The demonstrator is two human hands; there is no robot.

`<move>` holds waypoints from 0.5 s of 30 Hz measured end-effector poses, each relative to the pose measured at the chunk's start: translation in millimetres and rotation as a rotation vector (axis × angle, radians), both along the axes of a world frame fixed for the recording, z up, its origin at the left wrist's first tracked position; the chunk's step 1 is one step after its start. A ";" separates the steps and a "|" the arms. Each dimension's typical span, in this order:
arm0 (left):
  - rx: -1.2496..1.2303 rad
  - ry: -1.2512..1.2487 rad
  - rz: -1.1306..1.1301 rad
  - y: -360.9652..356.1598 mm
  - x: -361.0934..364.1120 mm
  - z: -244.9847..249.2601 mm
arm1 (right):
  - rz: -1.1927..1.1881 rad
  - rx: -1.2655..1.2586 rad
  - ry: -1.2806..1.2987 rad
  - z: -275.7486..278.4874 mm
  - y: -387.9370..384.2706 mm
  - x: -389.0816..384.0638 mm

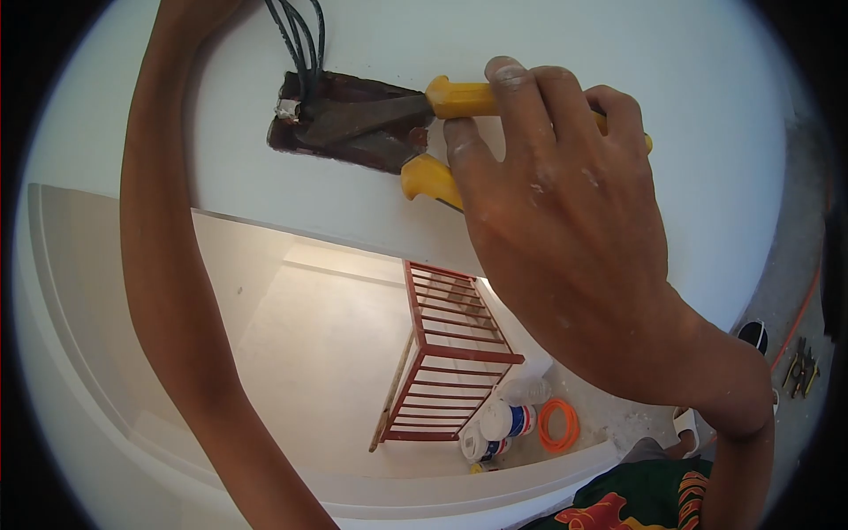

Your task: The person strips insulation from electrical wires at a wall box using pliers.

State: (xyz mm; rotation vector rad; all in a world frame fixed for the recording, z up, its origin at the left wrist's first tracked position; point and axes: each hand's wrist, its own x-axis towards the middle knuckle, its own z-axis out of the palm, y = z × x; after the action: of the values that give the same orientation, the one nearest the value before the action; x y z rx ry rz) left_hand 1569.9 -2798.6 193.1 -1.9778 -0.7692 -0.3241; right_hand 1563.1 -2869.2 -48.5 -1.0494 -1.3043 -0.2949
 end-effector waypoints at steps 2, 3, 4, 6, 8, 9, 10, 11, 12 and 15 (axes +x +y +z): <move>-0.013 0.038 -0.106 15.2 -9.1 8.7 | -0.003 0.017 0.006 2.8 1.2 -2.9; -0.126 0.076 -0.097 13.2 -9.0 19.3 | 0.007 -0.009 -0.009 5.7 -0.8 -3.1; -0.161 0.100 -0.015 10.1 -6.7 26.5 | 0.018 -0.035 -0.024 8.7 -2.9 -3.1; -0.233 0.145 0.147 -4.9 -1.0 24.3 | 0.054 -0.133 -0.081 14.8 -11.1 0.2; -0.221 0.071 0.101 1.6 -3.3 28.3 | 0.068 -0.160 -0.107 19.0 -12.7 1.0; -0.199 0.015 0.026 7.3 -7.7 23.4 | 0.067 -0.155 -0.108 19.2 -12.1 1.1; -0.177 -0.041 -0.048 13.0 -12.4 21.9 | 0.066 -0.149 -0.109 18.9 -11.3 1.1; -0.140 -0.007 -0.066 13.5 -12.8 22.0 | 0.064 -0.141 -0.106 19.2 -9.6 0.7; -0.138 0.020 -0.027 11.4 -12.7 23.7 | 0.061 -0.135 -0.102 18.9 -8.1 0.2; -0.148 0.047 0.036 3.9 -9.8 21.4 | 0.112 -0.186 -0.103 18.0 -7.2 -0.7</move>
State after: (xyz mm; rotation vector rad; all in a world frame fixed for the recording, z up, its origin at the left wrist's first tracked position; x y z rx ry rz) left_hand 1560.2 -2794.7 214.5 -2.0994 -0.8171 -0.2032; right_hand 1562.4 -2876.3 -30.5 -1.1238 -1.4999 -0.1465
